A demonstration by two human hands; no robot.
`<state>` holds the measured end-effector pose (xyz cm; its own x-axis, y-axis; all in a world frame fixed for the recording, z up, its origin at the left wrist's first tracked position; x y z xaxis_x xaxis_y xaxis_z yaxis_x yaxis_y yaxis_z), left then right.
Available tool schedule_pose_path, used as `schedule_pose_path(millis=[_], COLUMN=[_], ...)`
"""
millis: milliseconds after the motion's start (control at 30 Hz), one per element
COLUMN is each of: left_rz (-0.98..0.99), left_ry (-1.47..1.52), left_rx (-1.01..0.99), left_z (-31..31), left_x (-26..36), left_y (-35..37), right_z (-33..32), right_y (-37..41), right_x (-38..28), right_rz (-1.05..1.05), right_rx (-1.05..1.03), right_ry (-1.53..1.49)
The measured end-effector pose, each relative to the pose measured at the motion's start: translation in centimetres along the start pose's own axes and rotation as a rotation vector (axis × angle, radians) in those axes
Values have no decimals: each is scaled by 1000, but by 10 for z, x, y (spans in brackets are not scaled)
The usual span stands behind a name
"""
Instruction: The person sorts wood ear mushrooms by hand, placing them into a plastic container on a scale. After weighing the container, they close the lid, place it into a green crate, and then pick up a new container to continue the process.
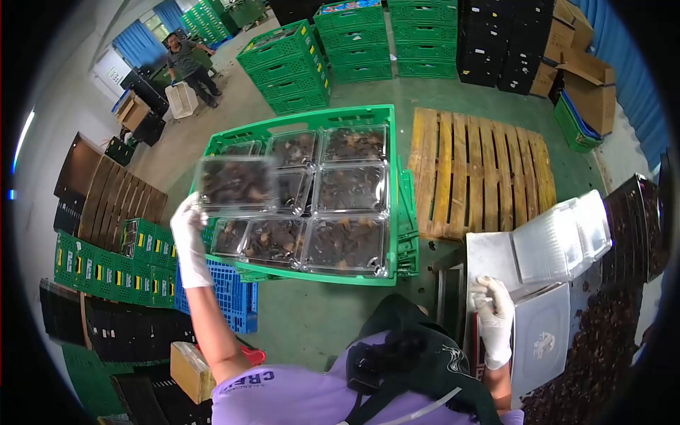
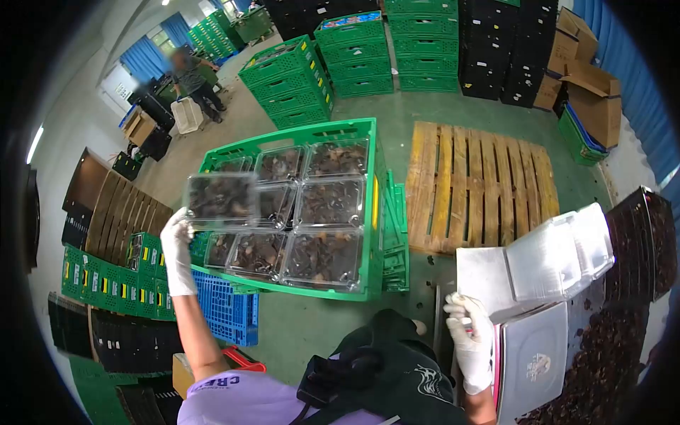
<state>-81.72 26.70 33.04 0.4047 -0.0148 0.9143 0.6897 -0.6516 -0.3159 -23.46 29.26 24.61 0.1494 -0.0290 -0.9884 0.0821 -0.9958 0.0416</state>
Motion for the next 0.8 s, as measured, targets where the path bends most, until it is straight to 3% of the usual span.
schedule_pose_path(millis=[33, 100, 167, 233, 300, 367, 400, 433, 500, 567, 633, 700, 800], left_rz=[-58, -104, -198, -298, -374, -551, -702, -691, -80, 356, 844, 1063, 1449], left_ry=[-1, -12, -114, 19, 86, -419, -559, -561, -1823, -1900, -1413, -614, -73], left_rx=[56, 39, 27, -14, -120, -199, -198, -223, -366, 0, -66, -512, -1115], left_z=[-35, -94, -126, -123, -106, -90, -76, -55, 6, 110, 212, 320, 439], left_x=[-26, -86, -134, -158, -195, -217, -222, -214, -155, -29, 42, 137, 213], left_y=[-22, -65, -92, -98, -108, -110, -103, -108, -137, -112, -91, 4, 176], right_z=[-7, -26, -36, -42, -46, -51, -47, -45, -46, -51, -60, -67, -73], right_y=[1, 11, 22, 34, 40, 45, 45, 46, 51, 58, 69, 82, 100], right_x=[18, 52, 72, 88, 98, 96, 81, 71, 62, 64, 67, 68, 71], right_rz=[113, 62, 149, 298, 265, 214, 190, 125, -11, 81, 119, 59, 79], right_rx=[21, 117, 140, 203, 246, 265, 276, 265, 246, 291, 336, 409, 527], right_ry=[-3, 224, 124, -34, -89, 230, 302, 424, 546, 480, 465, 580, 554])
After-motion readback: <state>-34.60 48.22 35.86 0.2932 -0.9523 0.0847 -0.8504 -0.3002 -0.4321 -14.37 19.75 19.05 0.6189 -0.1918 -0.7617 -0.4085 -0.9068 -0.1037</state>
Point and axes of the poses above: each hand's wrist, its own y-axis away from the middle knuckle, its own z-axis out of the palm, x = y × z, the point moved 6 cm from there along -y, towards the middle knuckle, and after that the axes turned 4 degrees about z, right-handed, at the moved point
